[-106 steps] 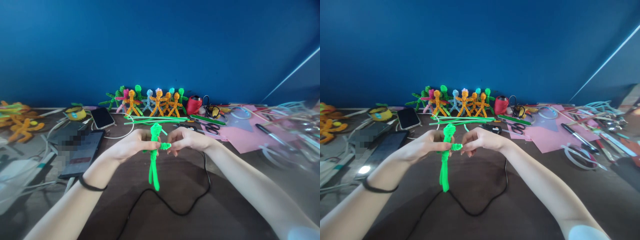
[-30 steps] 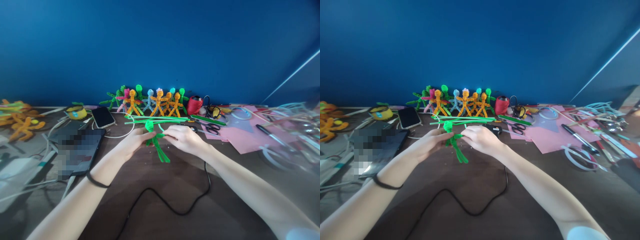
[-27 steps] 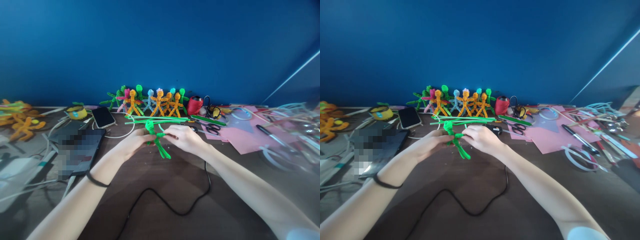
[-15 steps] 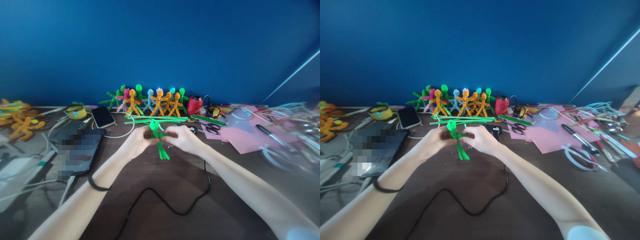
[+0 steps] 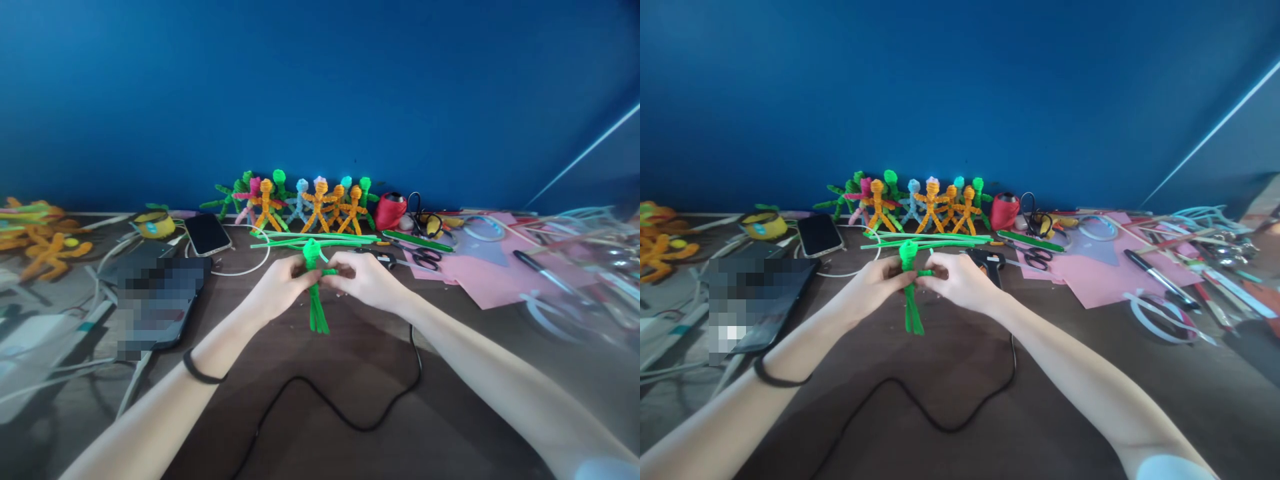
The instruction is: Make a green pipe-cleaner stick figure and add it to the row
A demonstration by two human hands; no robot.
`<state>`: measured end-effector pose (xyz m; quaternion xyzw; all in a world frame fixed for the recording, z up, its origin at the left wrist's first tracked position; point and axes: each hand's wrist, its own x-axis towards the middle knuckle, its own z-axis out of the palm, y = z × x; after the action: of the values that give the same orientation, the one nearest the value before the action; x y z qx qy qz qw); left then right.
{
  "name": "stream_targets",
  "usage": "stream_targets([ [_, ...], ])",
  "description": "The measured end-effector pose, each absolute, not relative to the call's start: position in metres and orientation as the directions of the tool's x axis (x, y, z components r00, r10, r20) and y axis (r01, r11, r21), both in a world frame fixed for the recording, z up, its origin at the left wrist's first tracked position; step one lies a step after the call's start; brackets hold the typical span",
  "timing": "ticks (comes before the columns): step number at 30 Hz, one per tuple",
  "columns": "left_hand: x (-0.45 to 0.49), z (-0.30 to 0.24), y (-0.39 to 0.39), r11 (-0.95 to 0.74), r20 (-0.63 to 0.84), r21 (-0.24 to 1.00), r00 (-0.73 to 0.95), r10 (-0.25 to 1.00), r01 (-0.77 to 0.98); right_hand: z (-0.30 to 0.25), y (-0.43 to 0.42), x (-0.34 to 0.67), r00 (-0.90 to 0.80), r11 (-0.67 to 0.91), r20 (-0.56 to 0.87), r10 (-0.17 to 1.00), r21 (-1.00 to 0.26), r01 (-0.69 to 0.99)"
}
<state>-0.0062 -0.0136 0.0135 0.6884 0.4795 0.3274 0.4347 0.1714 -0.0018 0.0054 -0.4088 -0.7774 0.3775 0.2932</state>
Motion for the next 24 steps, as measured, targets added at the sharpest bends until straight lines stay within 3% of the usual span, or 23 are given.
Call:
stream_targets([
  [2, -0.007, 0.015, -0.013, -0.238, 0.100, 0.899, 0.358, 0.928, 0.367, 0.008, 0.000, 0.171, -0.552, 0.083, -0.083, 0.830, -0.959, 0.270],
  [5, -0.007, 0.017, -0.013, -0.320, 0.156, 0.866, 0.401, 0.903, 0.384, 0.009, 0.001, 0.172, -0.654, -0.267, -0.298, 0.695, -0.952, 0.150],
  [9, -0.006, 0.019, -0.014, -0.373, 0.199, 0.815, 0.391, 0.899, 0.443, 0.009, 0.001, 0.170, -0.676, -0.388, -0.341, 0.653, -0.918, 0.088],
  [12, -0.007, 0.019, -0.015, -0.351, 0.186, 0.807, 0.359, 0.915, 0.475, 0.008, 0.001, 0.168, -0.611, -0.279, -0.285, 0.739, -0.954, 0.108],
  [16, -0.007, 0.015, -0.013, -0.248, 0.101, 0.853, 0.321, 0.942, 0.459, 0.009, -0.003, 0.165, -0.514, 0.056, -0.089, 0.853, -0.964, 0.261],
  [21, -0.005, 0.014, -0.014, -0.046, -0.025, 0.964, 0.261, 0.965, 0.261, 0.004, -0.009, 0.166, -0.448, 0.502, 0.292, 0.845, -0.722, 0.477],
  [24, -0.004, 0.015, -0.015, 0.006, -0.053, 0.982, 0.247, 0.968, 0.187, 0.001, -0.009, 0.168, -0.450, 0.620, 0.427, 0.784, -0.579, 0.529],
])
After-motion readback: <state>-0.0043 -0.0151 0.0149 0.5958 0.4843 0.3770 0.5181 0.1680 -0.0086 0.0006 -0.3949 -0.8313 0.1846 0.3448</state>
